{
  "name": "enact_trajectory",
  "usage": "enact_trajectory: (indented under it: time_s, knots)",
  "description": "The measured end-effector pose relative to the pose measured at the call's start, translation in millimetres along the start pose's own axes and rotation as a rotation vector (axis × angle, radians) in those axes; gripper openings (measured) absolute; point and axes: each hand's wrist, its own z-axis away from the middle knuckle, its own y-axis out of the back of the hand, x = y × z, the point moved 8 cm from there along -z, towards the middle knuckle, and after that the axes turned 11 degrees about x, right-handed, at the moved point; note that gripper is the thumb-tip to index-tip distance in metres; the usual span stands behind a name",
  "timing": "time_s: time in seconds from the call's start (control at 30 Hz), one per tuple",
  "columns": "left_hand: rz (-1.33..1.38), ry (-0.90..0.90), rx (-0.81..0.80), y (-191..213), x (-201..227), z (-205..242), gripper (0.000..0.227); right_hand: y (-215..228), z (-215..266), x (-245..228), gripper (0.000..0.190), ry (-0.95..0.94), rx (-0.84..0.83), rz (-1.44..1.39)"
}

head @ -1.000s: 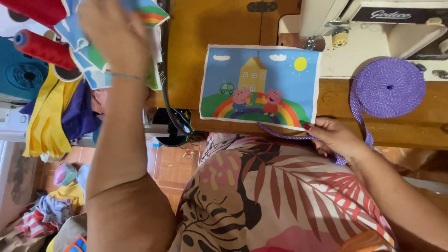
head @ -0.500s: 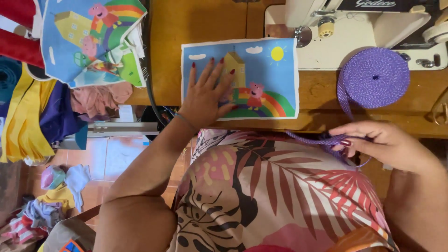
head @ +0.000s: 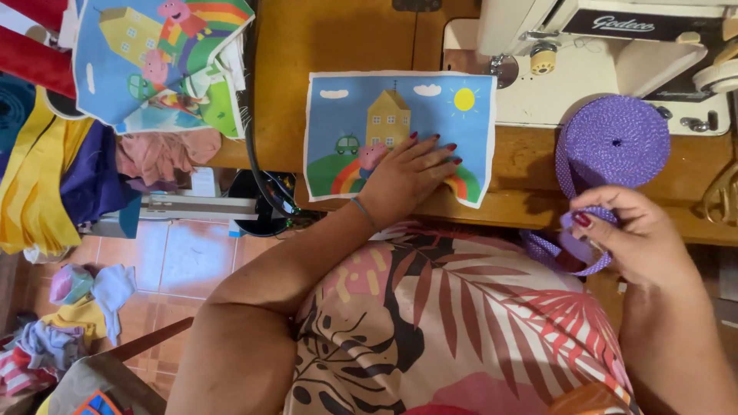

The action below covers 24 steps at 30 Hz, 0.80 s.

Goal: Threading a sewing machine, handling a roll of trim, and organizing printed fabric panels at a workstation.

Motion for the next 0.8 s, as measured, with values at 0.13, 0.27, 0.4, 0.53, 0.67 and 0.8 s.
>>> enact_trajectory:
  time_s: [0.13,0.27,0.4,0.53,0.67,0.8]
  knots:
    - [0.216,0.256,-0.086,-0.7,-10.8,5.1,0.041,-22.3,7.6,-14.2,0.034,0.097,-0.194,0.516]
    - [0.218,0.251,-0.281,18.1,1.2,-7.5,0.049,-51.7,26.4,-8.2,0.051,-0.008,-0.601,0.989]
    - [0.071,0.194,-0.075,-6.0,-49.0,-51.7,0.023,-88.3,35.5,-32.0,0.046,0.300,-0.662,0.952]
    - [-0.064,0.390,0.099,-38.5,-114.1,-97.2,0.024,-134.0,47.0,-71.1,0.011,0.427,-0.752,0.933]
    - [-0.248,0.490,-0.024,-75.8,-138.0,-113.9,0.042,-128.5,34.2,-92.2,0.005,0.583,-0.618,0.745]
    - [-0.101,0.503,-0.025,-110.7,-147.3,-103.9,0.041,-81.8,0.2,-88.2,0.020,0.614,-0.241,0.760]
